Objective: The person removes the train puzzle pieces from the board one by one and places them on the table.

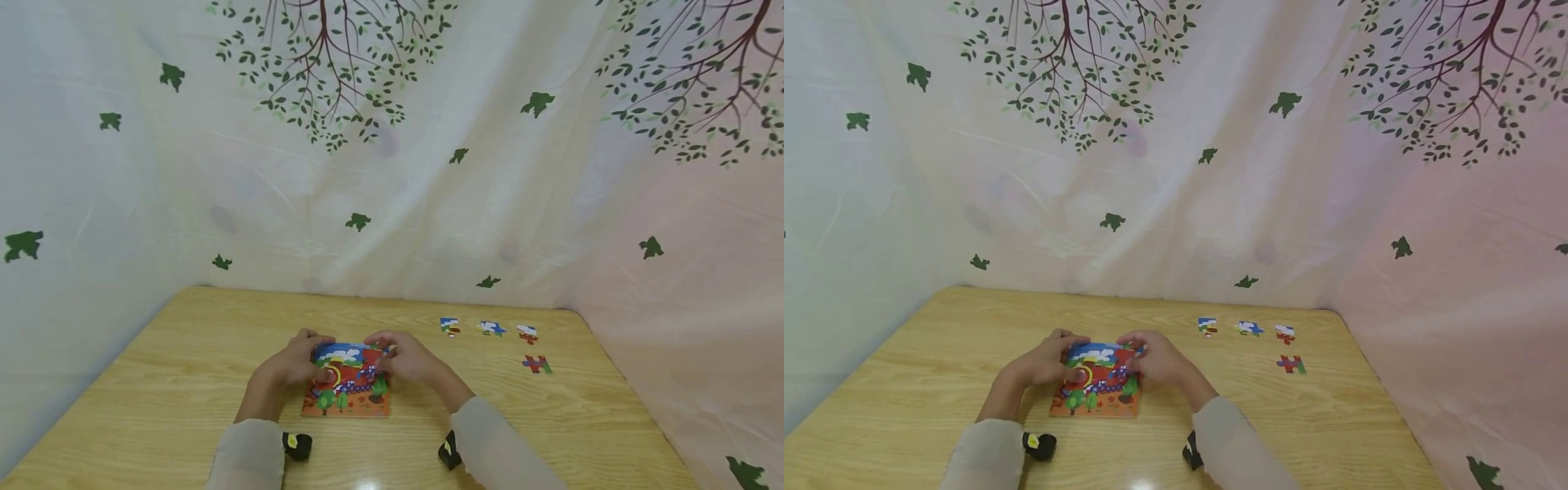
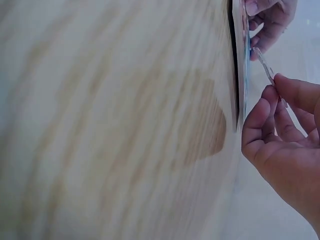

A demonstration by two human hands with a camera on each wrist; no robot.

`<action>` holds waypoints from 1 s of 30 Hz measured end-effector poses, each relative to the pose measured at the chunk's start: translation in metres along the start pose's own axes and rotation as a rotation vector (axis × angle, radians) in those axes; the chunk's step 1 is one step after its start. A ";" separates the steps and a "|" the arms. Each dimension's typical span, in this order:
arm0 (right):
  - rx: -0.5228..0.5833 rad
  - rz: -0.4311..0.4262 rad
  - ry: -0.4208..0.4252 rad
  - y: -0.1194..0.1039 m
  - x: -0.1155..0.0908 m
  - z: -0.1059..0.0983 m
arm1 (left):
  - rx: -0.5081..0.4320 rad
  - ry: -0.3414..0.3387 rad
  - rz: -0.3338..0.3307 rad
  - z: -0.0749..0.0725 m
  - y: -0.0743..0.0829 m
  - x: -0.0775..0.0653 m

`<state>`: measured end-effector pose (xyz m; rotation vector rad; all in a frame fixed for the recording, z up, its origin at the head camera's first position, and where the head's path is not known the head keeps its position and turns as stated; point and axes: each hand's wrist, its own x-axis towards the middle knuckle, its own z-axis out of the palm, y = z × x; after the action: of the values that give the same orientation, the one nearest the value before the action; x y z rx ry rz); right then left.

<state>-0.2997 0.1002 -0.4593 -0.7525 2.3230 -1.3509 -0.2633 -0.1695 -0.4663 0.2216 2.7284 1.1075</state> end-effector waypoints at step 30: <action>0.142 0.060 0.155 0.037 -0.046 -0.071 | 0.028 0.018 0.011 0.002 -0.001 -0.001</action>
<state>-0.3117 0.1918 -0.4559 -0.5491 2.3143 -1.5778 -0.2624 -0.1690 -0.4684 0.2317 2.7633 1.0804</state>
